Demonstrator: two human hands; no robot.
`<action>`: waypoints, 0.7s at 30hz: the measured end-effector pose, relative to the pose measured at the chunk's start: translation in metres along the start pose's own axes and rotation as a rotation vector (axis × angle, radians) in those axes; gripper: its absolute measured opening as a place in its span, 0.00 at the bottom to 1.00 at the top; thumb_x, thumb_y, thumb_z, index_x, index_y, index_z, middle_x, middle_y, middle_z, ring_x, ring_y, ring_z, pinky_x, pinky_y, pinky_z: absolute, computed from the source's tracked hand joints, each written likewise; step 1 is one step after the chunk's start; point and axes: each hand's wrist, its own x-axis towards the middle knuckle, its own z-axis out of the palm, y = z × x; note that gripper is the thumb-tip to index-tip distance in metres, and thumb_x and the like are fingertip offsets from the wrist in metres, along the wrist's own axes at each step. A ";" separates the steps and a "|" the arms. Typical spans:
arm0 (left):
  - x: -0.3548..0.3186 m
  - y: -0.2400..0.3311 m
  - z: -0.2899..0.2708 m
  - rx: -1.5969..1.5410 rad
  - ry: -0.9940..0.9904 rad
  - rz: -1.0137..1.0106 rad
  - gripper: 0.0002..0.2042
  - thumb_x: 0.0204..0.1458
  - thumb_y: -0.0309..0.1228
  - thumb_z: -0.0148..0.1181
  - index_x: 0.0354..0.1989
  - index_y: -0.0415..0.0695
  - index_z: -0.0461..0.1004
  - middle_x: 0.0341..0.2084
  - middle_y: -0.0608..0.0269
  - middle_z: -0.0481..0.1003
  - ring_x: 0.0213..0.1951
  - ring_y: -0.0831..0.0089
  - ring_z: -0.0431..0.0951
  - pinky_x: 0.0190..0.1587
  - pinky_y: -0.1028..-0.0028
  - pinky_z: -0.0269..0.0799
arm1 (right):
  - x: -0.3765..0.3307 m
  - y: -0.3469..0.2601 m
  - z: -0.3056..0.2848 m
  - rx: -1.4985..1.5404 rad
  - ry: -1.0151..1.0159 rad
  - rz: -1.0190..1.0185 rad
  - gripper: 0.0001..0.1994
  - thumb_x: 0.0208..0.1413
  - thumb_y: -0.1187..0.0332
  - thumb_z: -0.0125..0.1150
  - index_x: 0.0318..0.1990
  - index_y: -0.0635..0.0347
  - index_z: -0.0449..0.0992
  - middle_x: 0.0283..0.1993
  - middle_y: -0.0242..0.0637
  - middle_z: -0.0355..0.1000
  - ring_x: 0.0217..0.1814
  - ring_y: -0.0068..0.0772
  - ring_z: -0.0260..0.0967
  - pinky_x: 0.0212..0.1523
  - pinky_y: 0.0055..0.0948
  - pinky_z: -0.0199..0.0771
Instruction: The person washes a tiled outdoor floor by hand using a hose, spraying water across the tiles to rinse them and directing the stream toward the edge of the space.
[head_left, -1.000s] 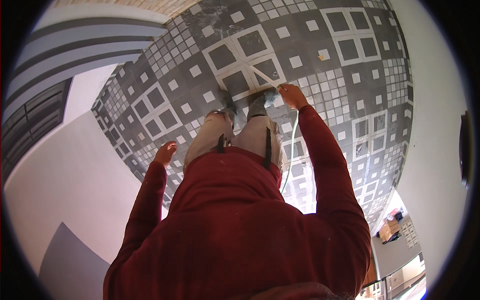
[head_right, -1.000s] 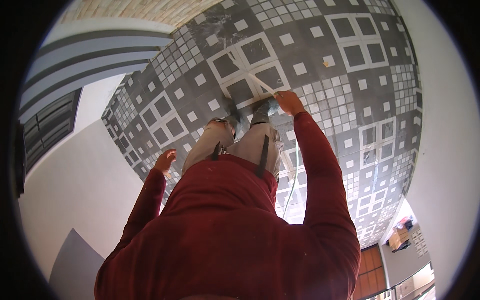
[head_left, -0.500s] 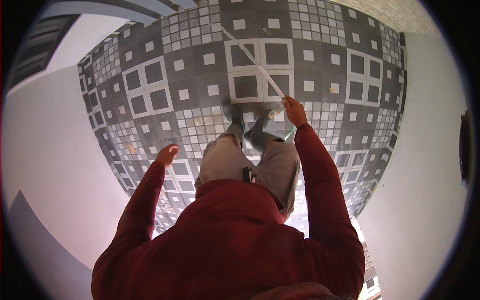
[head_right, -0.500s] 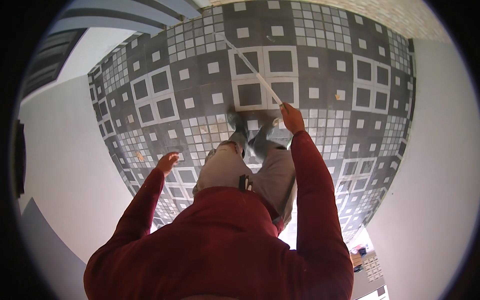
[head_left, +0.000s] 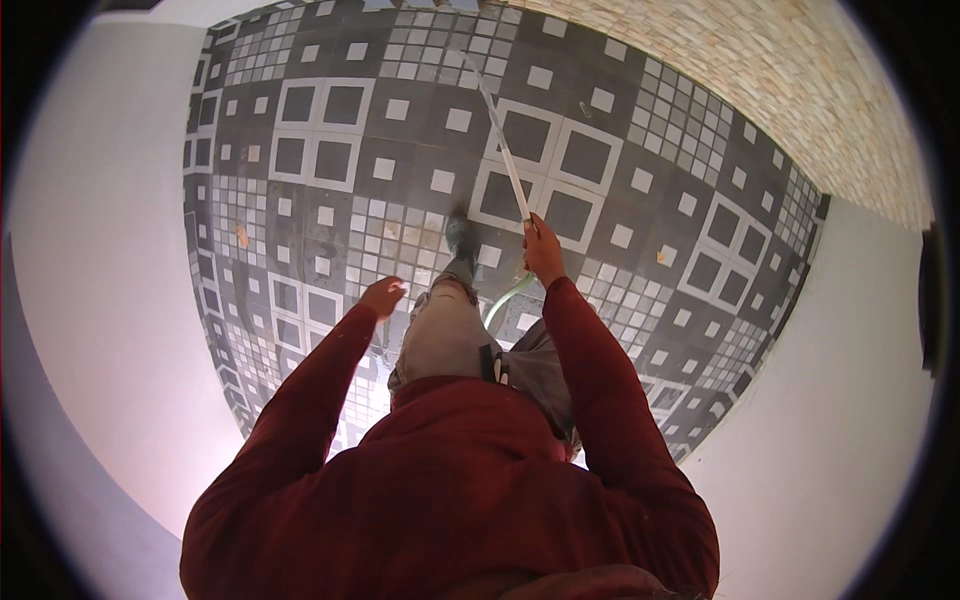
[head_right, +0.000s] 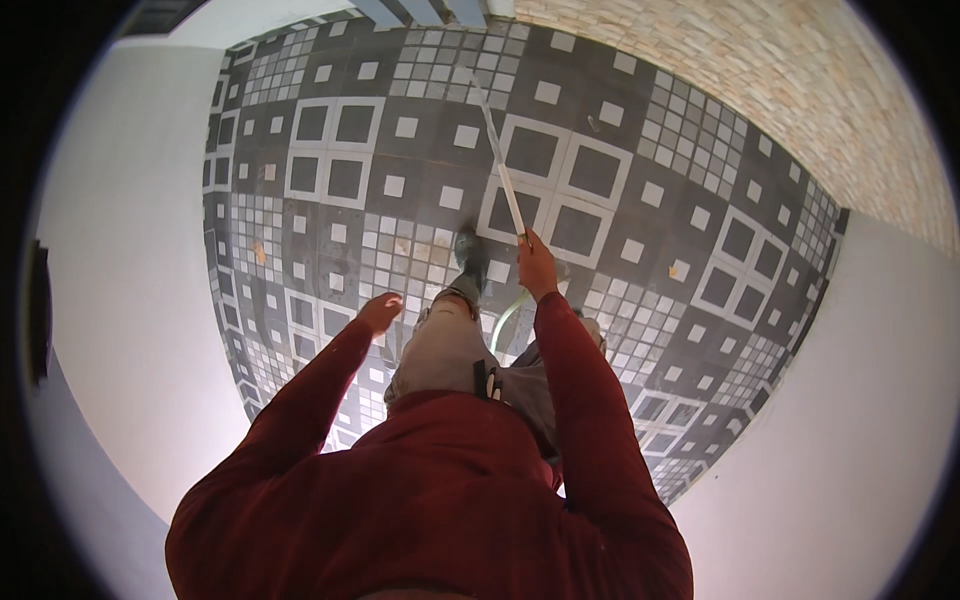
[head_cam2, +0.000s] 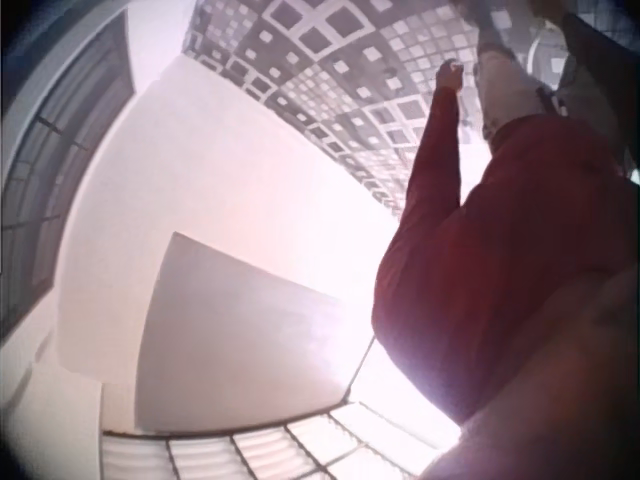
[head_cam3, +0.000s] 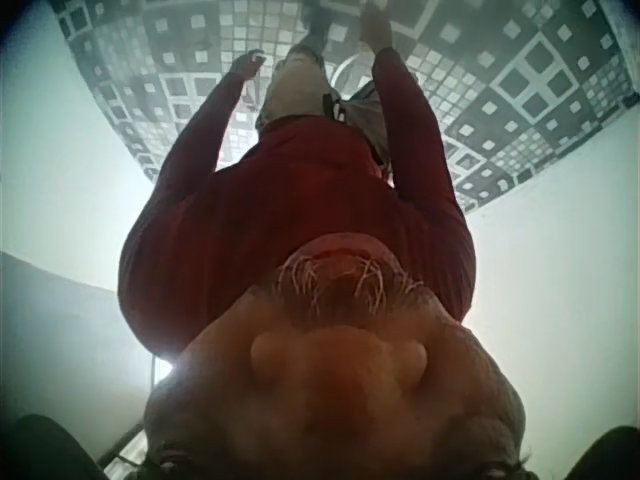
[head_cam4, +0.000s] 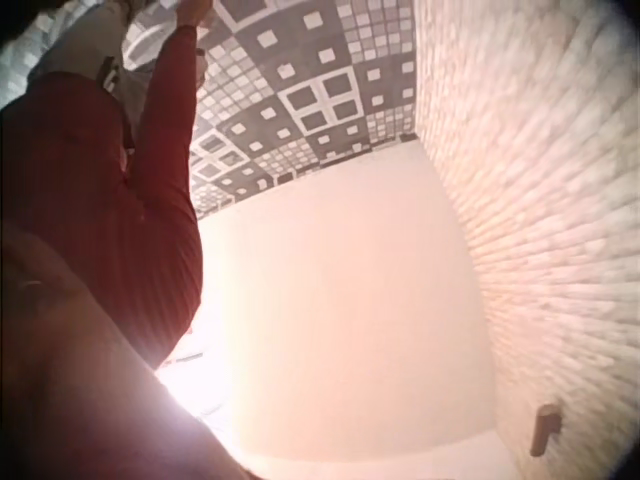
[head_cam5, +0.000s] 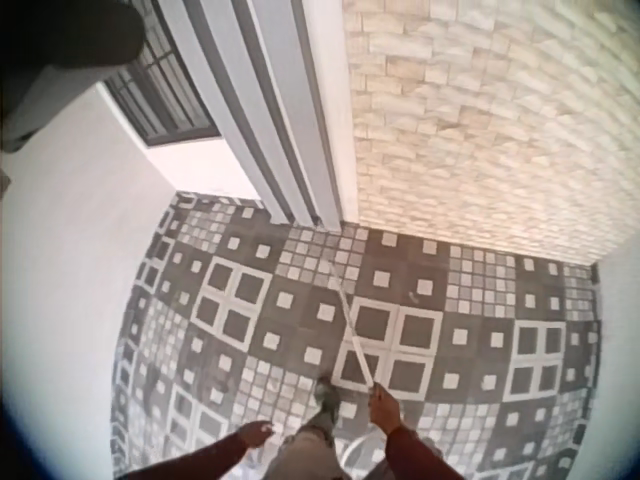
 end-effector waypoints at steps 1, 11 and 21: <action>0.004 0.028 0.020 -0.072 0.034 0.068 0.18 0.53 0.38 0.55 0.49 0.42 0.71 0.43 0.53 0.76 0.48 0.62 0.75 0.49 0.69 0.69 | -0.001 -0.004 -0.004 0.042 -0.028 -0.003 0.20 0.61 0.60 0.46 0.59 0.55 0.66 0.22 0.31 0.64 0.16 0.22 0.62 0.14 0.26 0.65; -0.010 0.182 0.226 -0.385 0.281 -0.029 0.31 0.45 0.31 0.59 0.60 0.44 0.57 0.58 0.48 0.59 0.57 0.47 0.64 0.55 0.57 0.64 | 0.010 0.000 -0.052 0.289 -0.357 0.227 0.11 0.62 0.54 0.44 0.37 0.50 0.61 0.25 0.28 0.60 0.18 0.24 0.56 0.18 0.29 0.63; -0.033 0.253 0.302 -0.477 0.414 -0.219 0.28 0.47 0.46 0.59 0.57 0.50 0.64 0.55 0.57 0.66 0.60 0.54 0.63 0.60 0.46 0.53 | -0.029 -0.043 -0.091 0.046 -0.516 0.364 0.11 0.64 0.60 0.43 0.33 0.54 0.63 0.21 0.29 0.61 0.18 0.24 0.56 0.22 0.29 0.61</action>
